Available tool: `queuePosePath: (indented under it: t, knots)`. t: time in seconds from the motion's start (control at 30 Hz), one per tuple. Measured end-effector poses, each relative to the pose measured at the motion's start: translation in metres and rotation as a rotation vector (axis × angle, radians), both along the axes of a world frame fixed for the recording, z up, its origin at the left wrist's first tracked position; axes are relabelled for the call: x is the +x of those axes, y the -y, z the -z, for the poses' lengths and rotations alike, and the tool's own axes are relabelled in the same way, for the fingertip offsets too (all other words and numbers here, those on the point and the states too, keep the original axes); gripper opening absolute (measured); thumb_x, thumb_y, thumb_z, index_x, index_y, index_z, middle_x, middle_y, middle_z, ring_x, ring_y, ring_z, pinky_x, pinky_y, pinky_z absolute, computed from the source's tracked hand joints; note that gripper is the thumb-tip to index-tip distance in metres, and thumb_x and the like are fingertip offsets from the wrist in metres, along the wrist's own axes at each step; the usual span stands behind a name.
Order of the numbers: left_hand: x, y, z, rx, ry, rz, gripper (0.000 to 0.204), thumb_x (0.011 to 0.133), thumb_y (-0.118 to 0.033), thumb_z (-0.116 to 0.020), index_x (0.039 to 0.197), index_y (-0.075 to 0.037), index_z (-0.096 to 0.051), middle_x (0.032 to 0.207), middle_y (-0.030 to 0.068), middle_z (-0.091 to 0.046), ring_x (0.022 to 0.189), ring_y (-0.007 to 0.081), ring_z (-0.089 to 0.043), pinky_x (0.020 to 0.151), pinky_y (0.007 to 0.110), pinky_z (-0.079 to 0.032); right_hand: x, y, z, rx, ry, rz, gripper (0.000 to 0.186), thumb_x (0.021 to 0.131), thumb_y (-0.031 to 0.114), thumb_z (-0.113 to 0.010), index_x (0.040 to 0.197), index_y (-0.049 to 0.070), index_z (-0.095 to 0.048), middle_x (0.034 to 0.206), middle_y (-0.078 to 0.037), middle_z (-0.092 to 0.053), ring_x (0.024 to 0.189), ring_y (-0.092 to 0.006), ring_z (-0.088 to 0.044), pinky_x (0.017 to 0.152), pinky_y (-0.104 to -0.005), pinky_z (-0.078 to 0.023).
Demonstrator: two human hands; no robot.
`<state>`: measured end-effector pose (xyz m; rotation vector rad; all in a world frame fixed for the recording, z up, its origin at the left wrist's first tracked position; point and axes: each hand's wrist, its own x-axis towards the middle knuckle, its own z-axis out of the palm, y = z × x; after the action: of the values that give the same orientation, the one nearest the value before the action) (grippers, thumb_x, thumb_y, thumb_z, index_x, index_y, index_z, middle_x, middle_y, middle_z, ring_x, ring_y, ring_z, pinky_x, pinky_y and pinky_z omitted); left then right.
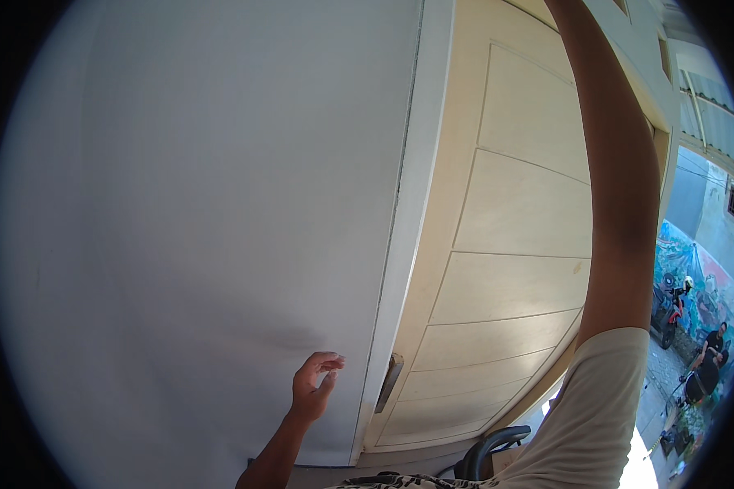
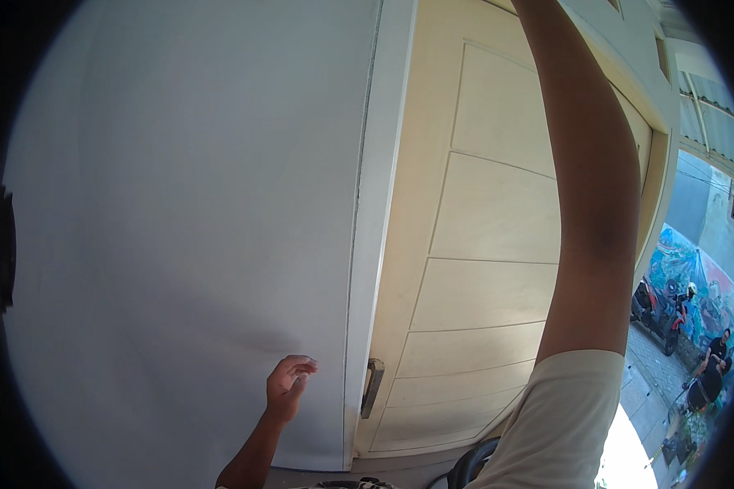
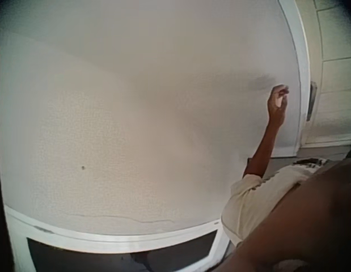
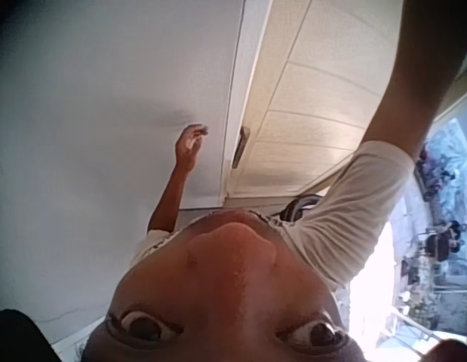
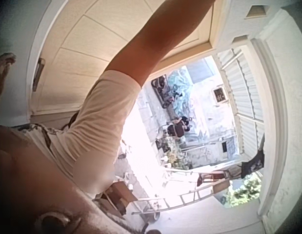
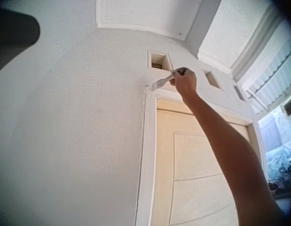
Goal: The person paints a door frame using a paint brush, repeatedly dipping the brush into a container of paint.
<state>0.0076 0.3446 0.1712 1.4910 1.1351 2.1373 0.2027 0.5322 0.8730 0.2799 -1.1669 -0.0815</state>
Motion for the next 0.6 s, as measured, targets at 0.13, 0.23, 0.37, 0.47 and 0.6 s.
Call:
queuePosePath:
  t: [0.13,0.23,0.37,0.47,0.6]
  knots:
    - [0.001,-0.002,0.001,-0.016,-0.005,0.012,0.030,0.093,0.004,-0.057,0.123,0.000,-0.058,0.116,0.0135,-0.066,0.108,0.0228,-0.066,0.099,0.038,-0.050,0.036,-0.032,0.003,-0.154,-0.061,0.180,0.023,0.092,0.016,-0.072,0.080,-0.003,-0.069,0.067,-0.012,-0.069,0.058,-0.0200,-0.067,0.056,-0.0359,-0.053]
    - [0.000,0.000,0.002,-0.021,0.001,0.014,0.030,0.093,0.004,-0.057,0.123,0.000,-0.058,0.116,0.0135,-0.066,0.108,0.0227,-0.066,0.099,0.038,-0.050,0.070,-0.050,0.003,-0.107,-0.322,0.530,0.021,0.089,0.018,-0.070,0.080,0.000,-0.065,0.070,-0.017,-0.068,0.067,-0.0337,-0.068,0.062,-0.0461,-0.052]
    - [-0.002,0.003,0.002,-0.008,0.005,0.005,0.030,0.093,0.004,-0.057,0.123,0.000,-0.058,0.116,0.0134,-0.066,0.108,0.0228,-0.066,0.098,0.038,-0.050,0.067,-0.050,0.008,0.132,-0.495,0.861,0.013,0.088,0.015,-0.065,0.086,0.002,-0.065,0.086,-0.024,-0.068,0.083,-0.0445,-0.067,0.073,-0.0537,-0.052]
    - [-0.002,0.003,0.001,-0.018,-0.002,-0.001,0.030,0.094,0.004,-0.057,0.123,0.000,-0.058,0.115,0.0135,-0.066,0.108,0.0228,-0.066,0.098,0.038,-0.051,0.024,-0.032,0.006,0.057,-0.264,0.911,0.015,0.089,0.016,-0.064,0.090,0.001,-0.065,0.090,-0.025,-0.069,0.087,-0.0450,-0.066,0.077,-0.0536,-0.053]
    - [0.000,-0.001,-0.001,-0.007,-0.009,0.004,0.029,0.094,0.004,-0.057,0.123,0.000,-0.058,0.115,0.0138,-0.066,0.107,0.0229,-0.066,0.098,0.038,-0.051,-0.021,0.003,-0.006,0.144,-0.273,0.650,0.018,0.087,0.018,-0.067,0.085,0.000,-0.068,0.085,-0.026,-0.070,0.083,-0.0440,-0.068,0.075,-0.0513,-0.054]
